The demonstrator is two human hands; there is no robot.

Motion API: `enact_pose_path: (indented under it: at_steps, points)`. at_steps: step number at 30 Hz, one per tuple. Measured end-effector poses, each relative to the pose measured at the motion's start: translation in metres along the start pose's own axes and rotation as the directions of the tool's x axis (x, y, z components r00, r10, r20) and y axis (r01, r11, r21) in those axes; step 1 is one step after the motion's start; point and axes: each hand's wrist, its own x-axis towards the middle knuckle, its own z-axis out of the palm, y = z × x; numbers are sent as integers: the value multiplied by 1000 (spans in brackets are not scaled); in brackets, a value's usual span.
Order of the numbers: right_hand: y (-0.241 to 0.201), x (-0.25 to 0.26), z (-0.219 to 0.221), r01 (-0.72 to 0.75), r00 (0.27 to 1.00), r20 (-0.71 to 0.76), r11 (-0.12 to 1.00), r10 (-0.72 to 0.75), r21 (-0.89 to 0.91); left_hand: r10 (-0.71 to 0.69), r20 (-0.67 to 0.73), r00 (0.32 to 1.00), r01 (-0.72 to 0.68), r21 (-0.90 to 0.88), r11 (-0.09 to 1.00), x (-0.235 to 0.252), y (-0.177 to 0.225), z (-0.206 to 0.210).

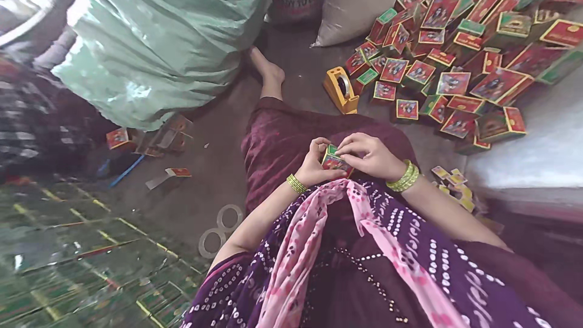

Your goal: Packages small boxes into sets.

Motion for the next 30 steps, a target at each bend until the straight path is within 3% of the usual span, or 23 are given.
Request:
enact_pose_path:
  at_steps: [2,6,9,11,13,15,18,22,26,30]
  points:
    - [-2,-2,6,0,1000,-25,998,-1,-55,-14,-66,998,13,-15,1000,1,-1,1]
    - [4,-10,28,126,986,-77,962,-149,-244,-59,-193,979,38,-109,993,3,-2,-1]
    - [8,6,10,-73,997,-29,997,73,-10,-61,-179,982,44,-100,994,4,-4,-1]
    - [31,35,-18,-228,970,-61,968,235,101,-141,-173,975,124,-106,987,10,0,-4]
    - [76,65,-43,-405,893,-197,913,405,38,-217,-183,959,184,-181,966,15,-2,-9]
    - [128,97,-64,-623,755,-288,781,589,-37,-242,-202,949,192,-239,952,20,-7,-13]
    - [183,130,-78,-776,629,-255,613,734,-149,-270,-209,940,212,-265,941,23,-7,-16]
    - [203,157,-74,-811,577,-120,548,808,-205,-261,-186,947,200,-291,936,27,-10,-20]
    - [220,160,-70,-840,542,-163,529,824,-118,-282,-176,943,221,-304,927,33,-9,-25]
    - [190,151,-76,-892,417,-211,442,884,93,-306,-177,936,243,-305,921,36,-7,-24]
